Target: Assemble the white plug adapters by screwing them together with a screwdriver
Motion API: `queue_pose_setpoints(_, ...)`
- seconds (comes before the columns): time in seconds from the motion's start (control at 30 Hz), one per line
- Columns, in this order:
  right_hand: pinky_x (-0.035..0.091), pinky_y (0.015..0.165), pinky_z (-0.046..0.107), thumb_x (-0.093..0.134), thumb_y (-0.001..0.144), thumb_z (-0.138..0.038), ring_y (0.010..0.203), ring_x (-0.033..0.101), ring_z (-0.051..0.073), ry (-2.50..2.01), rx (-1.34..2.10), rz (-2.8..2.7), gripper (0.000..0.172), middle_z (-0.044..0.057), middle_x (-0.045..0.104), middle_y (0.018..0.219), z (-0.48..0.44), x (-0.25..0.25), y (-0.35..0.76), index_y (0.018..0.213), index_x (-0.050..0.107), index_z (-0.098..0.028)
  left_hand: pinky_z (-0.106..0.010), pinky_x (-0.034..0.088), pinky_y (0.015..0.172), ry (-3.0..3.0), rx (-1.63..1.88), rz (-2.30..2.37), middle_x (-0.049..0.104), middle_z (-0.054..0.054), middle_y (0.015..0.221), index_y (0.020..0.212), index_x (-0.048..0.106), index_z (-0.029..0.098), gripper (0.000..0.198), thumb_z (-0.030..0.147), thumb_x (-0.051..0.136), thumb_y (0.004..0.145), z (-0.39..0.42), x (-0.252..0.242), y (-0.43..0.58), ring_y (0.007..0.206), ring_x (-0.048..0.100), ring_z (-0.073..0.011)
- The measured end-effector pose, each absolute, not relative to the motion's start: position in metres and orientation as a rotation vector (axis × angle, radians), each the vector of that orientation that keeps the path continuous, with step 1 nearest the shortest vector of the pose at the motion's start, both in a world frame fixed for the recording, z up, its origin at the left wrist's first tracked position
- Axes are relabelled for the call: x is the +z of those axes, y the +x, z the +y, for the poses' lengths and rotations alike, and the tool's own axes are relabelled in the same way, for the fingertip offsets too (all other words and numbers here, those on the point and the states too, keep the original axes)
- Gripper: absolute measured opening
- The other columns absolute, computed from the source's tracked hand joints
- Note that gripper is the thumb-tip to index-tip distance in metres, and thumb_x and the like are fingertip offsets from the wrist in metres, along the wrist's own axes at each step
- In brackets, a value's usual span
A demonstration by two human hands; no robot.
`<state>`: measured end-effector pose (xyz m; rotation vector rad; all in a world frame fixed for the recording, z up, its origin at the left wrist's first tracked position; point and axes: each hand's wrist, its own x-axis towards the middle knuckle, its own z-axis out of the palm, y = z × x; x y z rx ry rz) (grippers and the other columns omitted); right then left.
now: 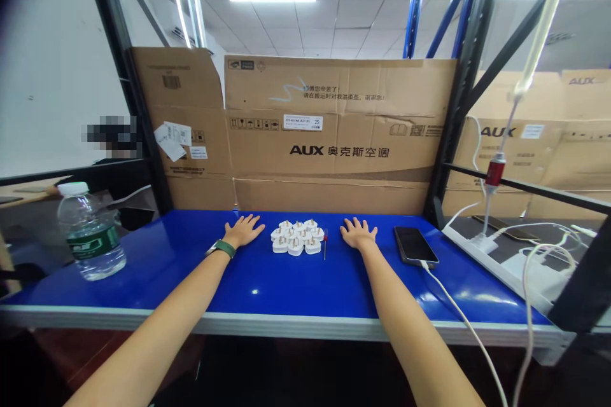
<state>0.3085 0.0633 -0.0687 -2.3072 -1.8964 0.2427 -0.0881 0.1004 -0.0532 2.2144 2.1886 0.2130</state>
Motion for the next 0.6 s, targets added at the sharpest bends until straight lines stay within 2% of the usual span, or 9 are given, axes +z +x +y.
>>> queue_pose_setpoints(0.2, 0.009, 0.120, 0.070, 0.020, 0.102, -0.060, 0.159, 0.010, 0.035, -2.304, 0.251, -1.891, 0.066, 0.000, 0.012, 0.174, 0.0630, -0.0674, 0.3083, 0.163, 0.024, -0.037, -0.077, 0.017, 0.116, 2.226, 0.242, 2.199, 0.023, -0.004, 0.170, 0.159, 0.035, 0.036, 0.073, 0.070, 0.024, 0.095, 0.1017, -0.0542, -0.0875, 0.156, 0.019, -0.0401)
queue_pose_setpoints(0.6, 0.009, 0.120, 0.071, 0.020, 0.102, -0.060, 0.159, 0.010, 0.035, -2.306, 0.272, -1.891, 0.066, 0.000, 0.012, 0.174, 0.0639, -0.0672, 0.3099, 0.163, 0.024, -0.038, -0.076, 0.014, 0.117, 2.226, 0.200, 2.199, 0.021, -0.003, 0.171, 0.160, 0.033, 0.036, 0.074, 0.070, 0.021, 0.095, 0.1044, -0.0551, -0.0886, 0.157, 0.017, -0.0384)
